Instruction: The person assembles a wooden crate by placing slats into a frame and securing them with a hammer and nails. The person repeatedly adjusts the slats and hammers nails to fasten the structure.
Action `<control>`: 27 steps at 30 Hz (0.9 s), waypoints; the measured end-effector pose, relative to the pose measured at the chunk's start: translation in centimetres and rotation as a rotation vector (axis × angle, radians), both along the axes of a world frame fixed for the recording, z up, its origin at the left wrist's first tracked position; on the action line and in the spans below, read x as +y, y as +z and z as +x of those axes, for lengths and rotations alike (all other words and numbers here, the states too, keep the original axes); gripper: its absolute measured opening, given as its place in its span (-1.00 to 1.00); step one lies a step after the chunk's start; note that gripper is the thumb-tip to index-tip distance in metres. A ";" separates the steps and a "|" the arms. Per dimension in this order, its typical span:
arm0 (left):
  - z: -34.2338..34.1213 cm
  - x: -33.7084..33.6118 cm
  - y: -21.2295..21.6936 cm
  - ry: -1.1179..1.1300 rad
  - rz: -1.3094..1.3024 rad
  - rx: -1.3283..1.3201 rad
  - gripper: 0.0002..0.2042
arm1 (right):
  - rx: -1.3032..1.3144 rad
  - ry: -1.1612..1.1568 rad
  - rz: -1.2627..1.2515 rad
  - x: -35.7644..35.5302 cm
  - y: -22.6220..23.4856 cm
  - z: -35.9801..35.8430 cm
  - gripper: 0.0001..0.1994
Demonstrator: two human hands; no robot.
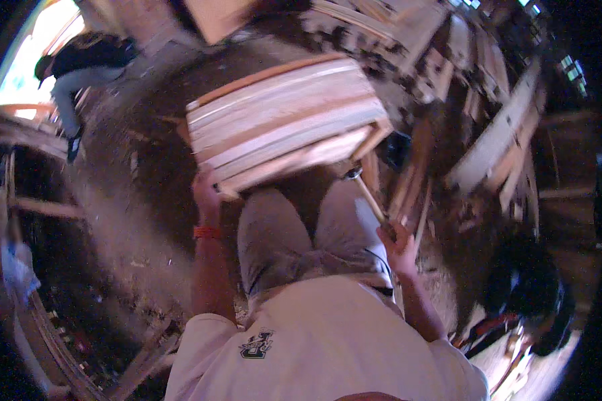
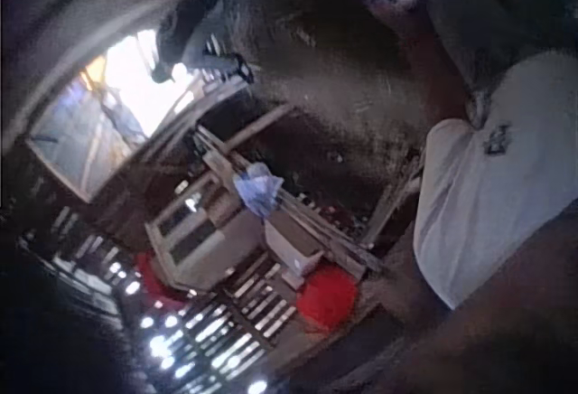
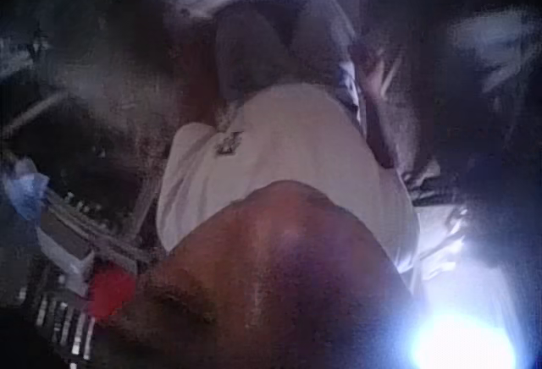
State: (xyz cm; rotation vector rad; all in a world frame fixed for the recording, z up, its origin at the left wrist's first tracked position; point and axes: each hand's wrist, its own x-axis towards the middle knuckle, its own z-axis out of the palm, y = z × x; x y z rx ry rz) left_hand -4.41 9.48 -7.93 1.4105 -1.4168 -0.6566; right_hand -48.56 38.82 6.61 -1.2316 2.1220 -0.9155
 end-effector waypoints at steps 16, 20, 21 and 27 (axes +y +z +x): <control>-0.3 0.2 5.4 0.055 0.248 0.243 -0.41 | -0.005 -0.422 0.464 23.2 -26.2 -4.2 -0.66; -2.4 1.5 7.5 0.043 0.341 0.288 -0.43 | 0.299 0.144 0.793 19.5 -25.7 -8.2 -0.64; -0.5 1.8 6.7 0.041 0.270 0.200 -0.43 | 0.265 0.111 0.711 16.1 -24.3 -9.6 -0.69; -0.6 0.5 5.0 -0.040 0.240 0.096 -0.42 | 0.016 -0.040 -0.020 -2.6 -29.1 -19.8 -0.74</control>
